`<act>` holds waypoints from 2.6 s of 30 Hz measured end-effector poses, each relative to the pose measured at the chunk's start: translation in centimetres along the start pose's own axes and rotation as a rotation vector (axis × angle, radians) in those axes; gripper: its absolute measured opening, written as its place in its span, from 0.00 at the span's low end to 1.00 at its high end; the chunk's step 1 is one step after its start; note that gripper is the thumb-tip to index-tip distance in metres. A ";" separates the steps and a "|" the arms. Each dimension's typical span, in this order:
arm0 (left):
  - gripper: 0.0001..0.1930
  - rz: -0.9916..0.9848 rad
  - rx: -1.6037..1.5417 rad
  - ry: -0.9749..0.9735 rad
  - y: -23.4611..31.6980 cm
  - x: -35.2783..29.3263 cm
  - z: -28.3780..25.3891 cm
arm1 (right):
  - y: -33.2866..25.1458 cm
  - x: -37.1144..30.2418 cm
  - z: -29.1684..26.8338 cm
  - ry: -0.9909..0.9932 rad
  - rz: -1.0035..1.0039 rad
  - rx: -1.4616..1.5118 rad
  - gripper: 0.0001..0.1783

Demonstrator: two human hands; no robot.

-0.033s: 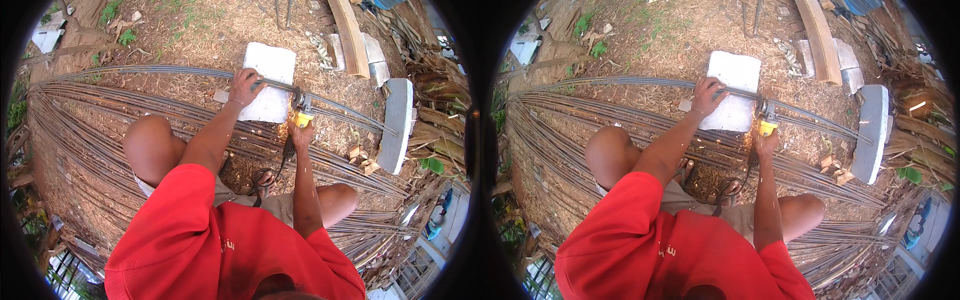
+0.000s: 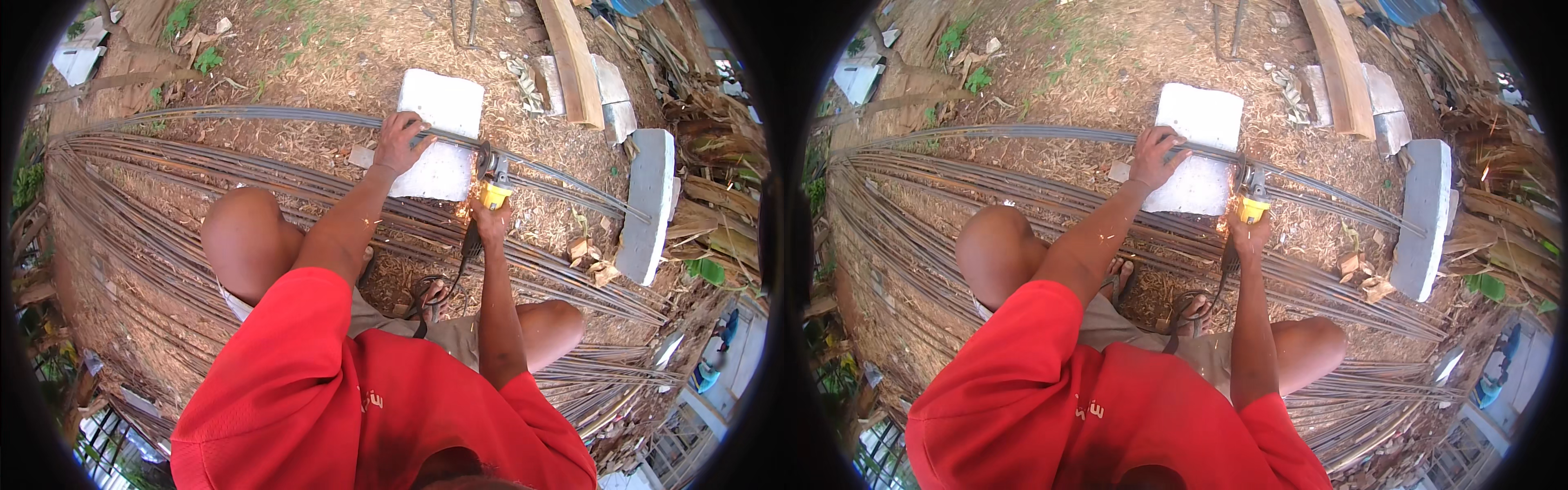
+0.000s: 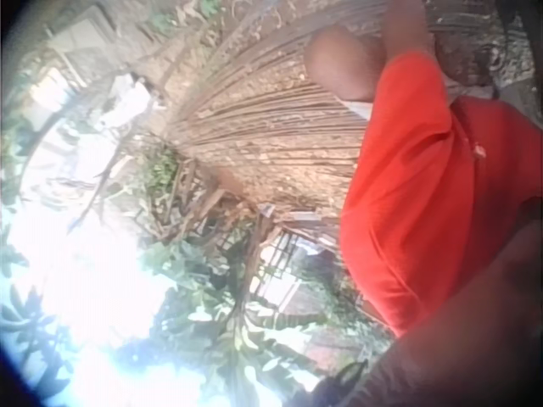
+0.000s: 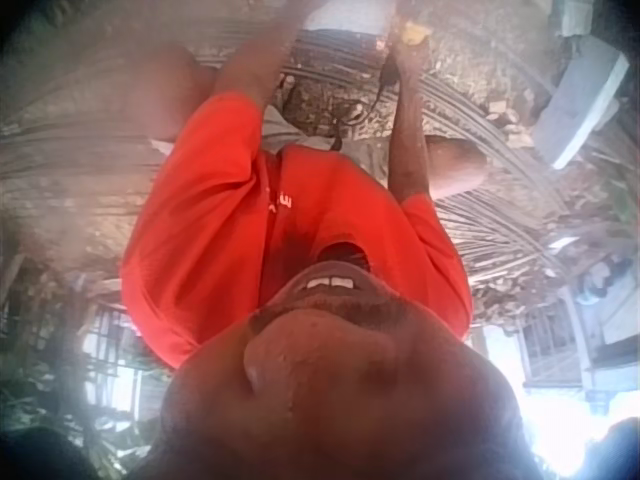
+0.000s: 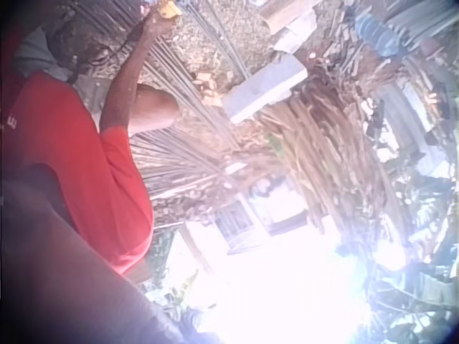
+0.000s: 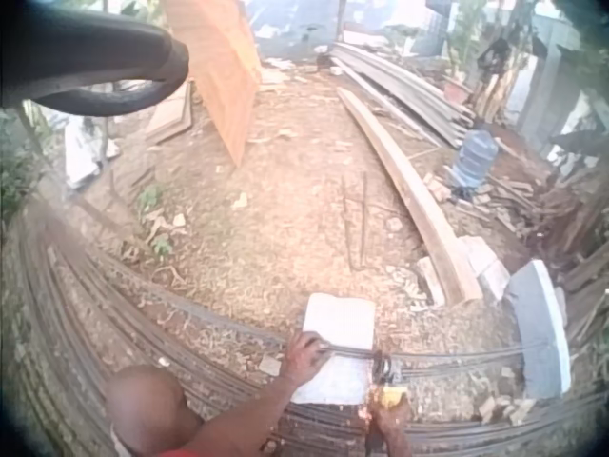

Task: The person uses an angle grinder to cut multiple metal rods placed on a white block. They hold each rod steady with one hand while operating the grinder with the other, producing sparks as the metal is severed.

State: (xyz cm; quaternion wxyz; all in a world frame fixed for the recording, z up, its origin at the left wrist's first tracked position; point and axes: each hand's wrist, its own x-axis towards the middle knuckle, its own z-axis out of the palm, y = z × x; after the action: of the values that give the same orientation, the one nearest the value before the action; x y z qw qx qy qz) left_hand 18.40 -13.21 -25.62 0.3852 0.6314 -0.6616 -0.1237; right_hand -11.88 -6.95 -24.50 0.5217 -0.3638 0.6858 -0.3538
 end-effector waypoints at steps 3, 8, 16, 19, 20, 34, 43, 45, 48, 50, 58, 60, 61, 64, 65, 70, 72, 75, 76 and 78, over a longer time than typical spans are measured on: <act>0.16 0.014 0.005 0.006 -0.4 0.6 0.1 | 1.0 1.5 0.4 -0.016 -0.235 -0.025 0.29; 0.15 -0.006 -0.004 -0.004 -0.4 0.5 0.1 | 1.9 2.5 0.3 0.059 -0.176 -0.136 0.30; 0.15 0.021 -0.016 0.030 -0.3 0.7 0.2 | -0.1 1.5 0.3 0.020 -0.187 -0.125 0.31; 0.15 0.030 -0.039 0.044 -0.4 0.6 0.2 | 0.5 1.9 0.6 0.029 -0.103 -0.001 0.32; 0.15 0.020 -0.038 0.040 -0.5 0.6 0.1 | 0.6 2.1 0.6 0.032 -0.144 -0.082 0.32; 0.16 0.021 -0.082 0.078 0.1 0.5 -0.5 | 1.2 1.8 -0.1 0.019 -0.091 -0.071 0.30; 0.16 0.039 -0.089 0.093 0.0 0.7 -0.5 | 0.9 2.5 0.0 -0.036 -0.035 0.058 0.38; 0.16 0.040 -0.078 0.082 -0.2 0.5 -0.4 | 1.6 2.8 -0.4 -0.015 -0.072 -0.054 0.31; 0.17 0.060 -0.081 0.109 -0.6 0.4 0.1 | 2.2 3.3 -0.6 0.132 -0.168 -0.412 0.25; 0.17 0.017 -0.096 0.061 -0.6 0.3 0.4 | 2.3 2.8 -0.6 0.080 -0.155 -0.316 0.29; 0.18 -0.007 -0.063 0.005 -0.6 0.5 0.1 | 1.0 1.9 0.0 0.008 -0.180 -0.129 0.28; 0.18 0.001 -0.054 0.011 -0.7 0.6 0.2 | 0.9 1.7 0.0 0.009 -0.094 -0.077 0.29; 0.18 0.004 -0.041 0.010 -0.7 0.6 0.3 | 0.8 1.5 -0.1 -0.019 -0.163 -0.075 0.30; 0.18 -0.004 -0.036 -0.001 -0.8 0.4 0.3 | 0.7 1.0 -0.1 -0.034 -0.138 -0.087 0.32; 0.18 -0.016 -0.037 -0.013 -0.8 0.4 0.3 | 0.6 1.0 0.0 -0.020 -0.105 -0.089 0.31; 0.17 -0.003 -0.021 0.001 -0.8 0.4 0.2 | 0.6 1.3 0.6 0.020 -0.221 -0.100 0.26; 0.17 0.010 -0.015 0.016 -0.9 0.4 0.3 | 0.7 1.7 0.6 0.041 -0.203 -0.134 0.25; 0.16 0.017 -0.024 0.019 -0.9 0.4 0.3 | 0.9 2.1 0.3 -0.024 -0.081 -0.016 0.30; 0.16 0.018 -0.026 0.018 -0.9 0.4 0.3 | 0.9 2.1 0.2 -0.037 -0.088 0.004 0.29; 0.16 0.022 -0.028 0.018 -0.9 0.5 0.3 | 0.9 2.0 0.2 -0.020 -0.054 0.003 0.28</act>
State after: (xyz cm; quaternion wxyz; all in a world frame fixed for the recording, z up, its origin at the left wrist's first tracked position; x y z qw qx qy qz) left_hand 18.90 -13.87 -26.21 0.4015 0.6197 -0.6631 -0.1230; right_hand -12.18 -8.27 -26.26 0.5193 -0.3848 0.6701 -0.3650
